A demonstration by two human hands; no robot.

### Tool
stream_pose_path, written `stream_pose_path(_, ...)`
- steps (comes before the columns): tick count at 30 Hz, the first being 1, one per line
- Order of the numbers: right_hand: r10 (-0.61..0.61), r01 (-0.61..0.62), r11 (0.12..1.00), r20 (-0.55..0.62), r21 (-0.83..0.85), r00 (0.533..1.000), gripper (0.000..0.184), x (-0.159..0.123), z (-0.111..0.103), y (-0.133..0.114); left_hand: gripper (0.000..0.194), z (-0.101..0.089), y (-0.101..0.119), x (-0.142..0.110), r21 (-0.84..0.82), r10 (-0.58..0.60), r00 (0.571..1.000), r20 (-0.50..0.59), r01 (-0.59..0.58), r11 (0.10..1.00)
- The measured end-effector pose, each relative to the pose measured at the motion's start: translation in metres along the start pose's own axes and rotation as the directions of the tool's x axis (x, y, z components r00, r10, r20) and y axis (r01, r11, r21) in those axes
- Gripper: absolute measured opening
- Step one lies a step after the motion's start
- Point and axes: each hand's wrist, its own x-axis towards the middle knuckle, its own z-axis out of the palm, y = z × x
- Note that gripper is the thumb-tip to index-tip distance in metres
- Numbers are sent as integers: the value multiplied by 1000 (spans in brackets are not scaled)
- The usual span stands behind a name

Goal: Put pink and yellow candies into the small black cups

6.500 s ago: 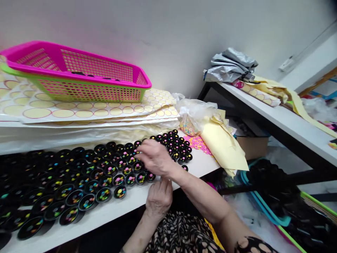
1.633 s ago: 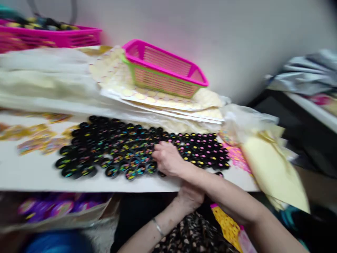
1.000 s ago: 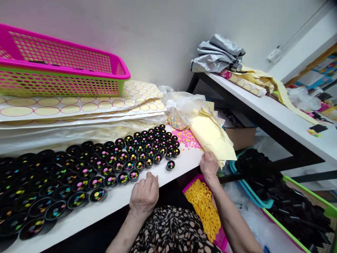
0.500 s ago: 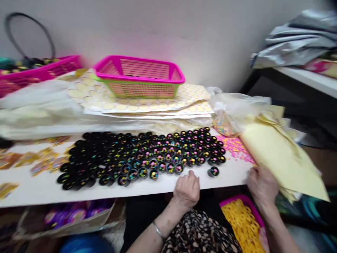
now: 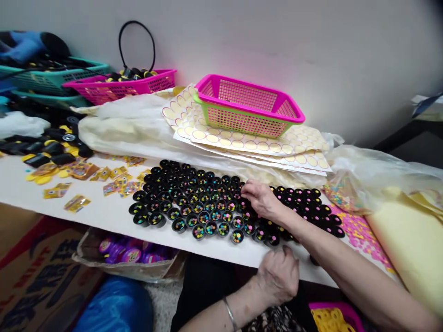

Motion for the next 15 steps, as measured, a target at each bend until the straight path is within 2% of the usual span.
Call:
stream_pose_path(4,13,11,977,111,-211,994,16,15,14,7,14,0,-1,-2,-26,18,1000,22,-17,1000)
stream_pose_path(9,30,7,951,114,-309,993,18,16,18,2,13,-3,-3,-1,-98,19,997,81,-11,995)
stream_pose_path(15,-10,80,899,162,-431,987,23,16,19,-1,10,-4,-5,1,-144,23,997,69,-12,989)
